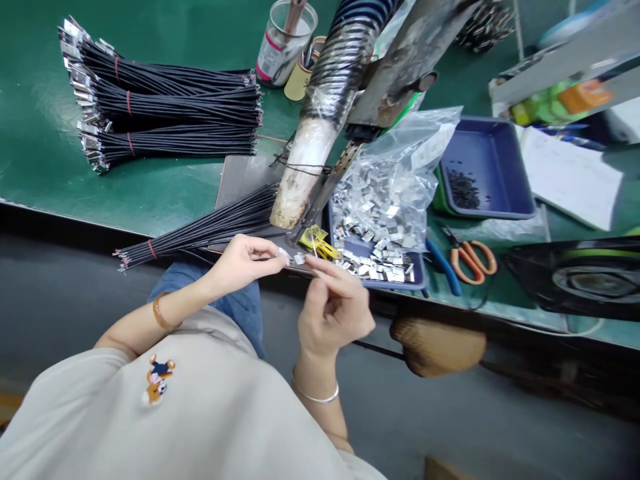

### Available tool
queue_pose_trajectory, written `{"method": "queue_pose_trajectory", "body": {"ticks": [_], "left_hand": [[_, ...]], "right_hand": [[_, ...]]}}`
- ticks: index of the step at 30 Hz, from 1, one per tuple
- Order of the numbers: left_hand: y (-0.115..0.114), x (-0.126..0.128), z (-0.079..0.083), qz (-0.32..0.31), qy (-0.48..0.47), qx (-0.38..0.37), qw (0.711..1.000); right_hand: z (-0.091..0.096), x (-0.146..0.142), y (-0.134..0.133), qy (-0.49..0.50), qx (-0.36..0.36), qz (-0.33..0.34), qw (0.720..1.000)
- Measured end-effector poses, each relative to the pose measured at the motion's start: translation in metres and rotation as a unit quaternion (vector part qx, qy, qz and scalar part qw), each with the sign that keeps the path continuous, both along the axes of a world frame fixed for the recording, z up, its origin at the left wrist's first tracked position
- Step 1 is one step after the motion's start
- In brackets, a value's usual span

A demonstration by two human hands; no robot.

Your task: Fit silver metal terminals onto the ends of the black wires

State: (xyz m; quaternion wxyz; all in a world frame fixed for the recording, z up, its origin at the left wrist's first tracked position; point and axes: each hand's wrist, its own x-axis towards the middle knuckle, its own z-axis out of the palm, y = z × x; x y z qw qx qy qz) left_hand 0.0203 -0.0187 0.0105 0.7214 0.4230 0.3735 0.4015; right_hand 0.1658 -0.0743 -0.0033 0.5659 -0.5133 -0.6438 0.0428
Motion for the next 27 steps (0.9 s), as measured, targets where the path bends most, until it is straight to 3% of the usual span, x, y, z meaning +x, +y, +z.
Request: {"method": "queue_pose_trajectory", "body": {"ticks": [3,9,19,27], "left_hand": [[0.001,0.0,0.001,0.025,0.008,0.0,1.0],[0.003,0.0,0.001,0.031,0.015,0.002,0.999],[0.005,0.006,-0.003,0.058,0.058,0.042,0.996],[0.007,0.013,-0.001,0.097,0.103,0.062,0.988]], "right_hand": [[-0.003,-0.001,0.002,-0.035,-0.001,0.001,0.999],[-0.006,-0.001,0.007,0.047,-0.071,-0.005,0.996],[-0.001,0.006,0.011,-0.137,0.021,-0.008,0.99],[-0.004,0.011,0.021,-0.145,0.049,0.015,0.988]]}}
